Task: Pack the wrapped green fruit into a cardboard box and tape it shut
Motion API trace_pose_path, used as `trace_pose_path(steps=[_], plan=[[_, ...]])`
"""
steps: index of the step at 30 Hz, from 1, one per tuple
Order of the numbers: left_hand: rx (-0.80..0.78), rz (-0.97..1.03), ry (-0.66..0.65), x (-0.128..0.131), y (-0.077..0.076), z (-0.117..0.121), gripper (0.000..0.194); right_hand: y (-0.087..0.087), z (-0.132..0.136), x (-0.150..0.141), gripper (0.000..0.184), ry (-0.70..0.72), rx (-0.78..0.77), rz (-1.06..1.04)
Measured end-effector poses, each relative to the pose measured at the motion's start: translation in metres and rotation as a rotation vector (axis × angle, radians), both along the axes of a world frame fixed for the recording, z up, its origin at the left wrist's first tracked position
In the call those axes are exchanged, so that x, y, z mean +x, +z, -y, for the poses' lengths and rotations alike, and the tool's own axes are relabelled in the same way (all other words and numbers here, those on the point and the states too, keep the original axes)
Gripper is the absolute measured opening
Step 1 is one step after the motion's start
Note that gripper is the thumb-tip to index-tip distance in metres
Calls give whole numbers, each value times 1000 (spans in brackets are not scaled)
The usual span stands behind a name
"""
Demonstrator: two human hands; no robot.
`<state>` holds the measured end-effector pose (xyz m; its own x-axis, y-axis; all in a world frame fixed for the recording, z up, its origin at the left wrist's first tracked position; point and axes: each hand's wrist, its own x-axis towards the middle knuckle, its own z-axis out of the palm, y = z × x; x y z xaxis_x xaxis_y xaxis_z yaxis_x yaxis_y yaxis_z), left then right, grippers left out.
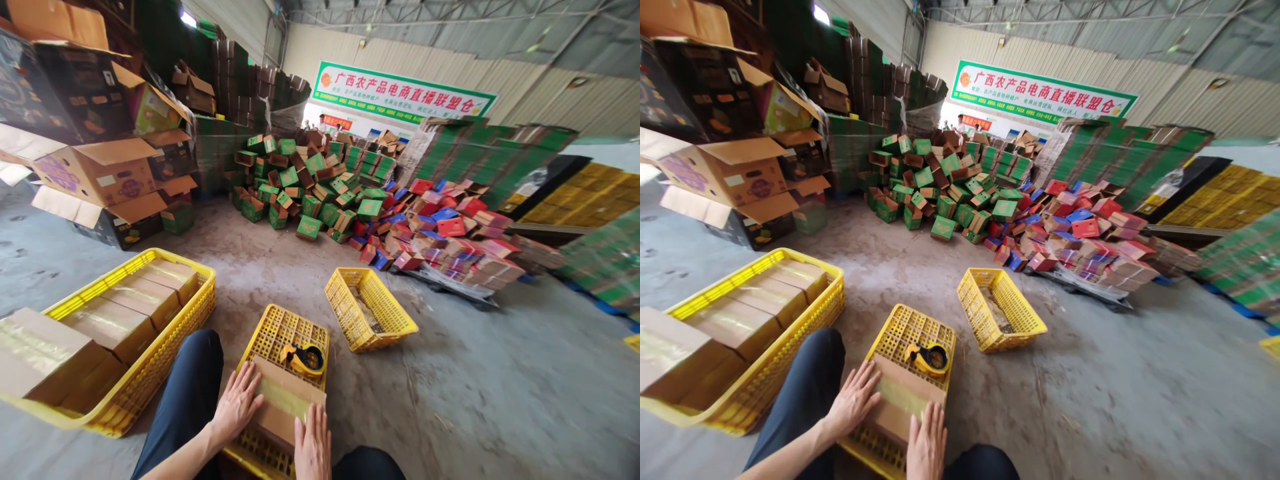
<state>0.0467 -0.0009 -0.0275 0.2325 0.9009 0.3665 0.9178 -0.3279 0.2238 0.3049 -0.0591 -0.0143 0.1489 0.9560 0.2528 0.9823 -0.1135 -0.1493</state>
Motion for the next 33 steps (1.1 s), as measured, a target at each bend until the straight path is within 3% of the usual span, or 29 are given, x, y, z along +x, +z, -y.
trace_pose_path(steps=[3, 6, 10, 15, 20, 26, 29, 33], plan=[[68, 10, -9, 6, -1, 10, 53, -5, 16, -13, 95, -8, 8, 43], [107, -11, -116, 8, -3, 30, 59, -14, 36, -37, 93, 7, 59, 76], [102, -61, -286, 16, -4, 51, 60, -11, 51, -77, 63, 134, 29, 19], [40, -79, -356, 12, 4, 52, 65, -1, 47, -91, 75, 202, 29, -15], [36, -57, -340, 0, 9, 48, 69, -22, 32, -84, 76, 264, 54, 2], [56, -10, -154, -6, -13, 45, 62, -51, 10, -102, 55, 364, 136, -14], [52, -20, -91, -7, -23, 46, 62, -52, 6, -110, 51, 359, 151, -18], [55, -37, -60, -7, -23, 47, 58, -39, 6, -105, 54, 401, 72, -3]])
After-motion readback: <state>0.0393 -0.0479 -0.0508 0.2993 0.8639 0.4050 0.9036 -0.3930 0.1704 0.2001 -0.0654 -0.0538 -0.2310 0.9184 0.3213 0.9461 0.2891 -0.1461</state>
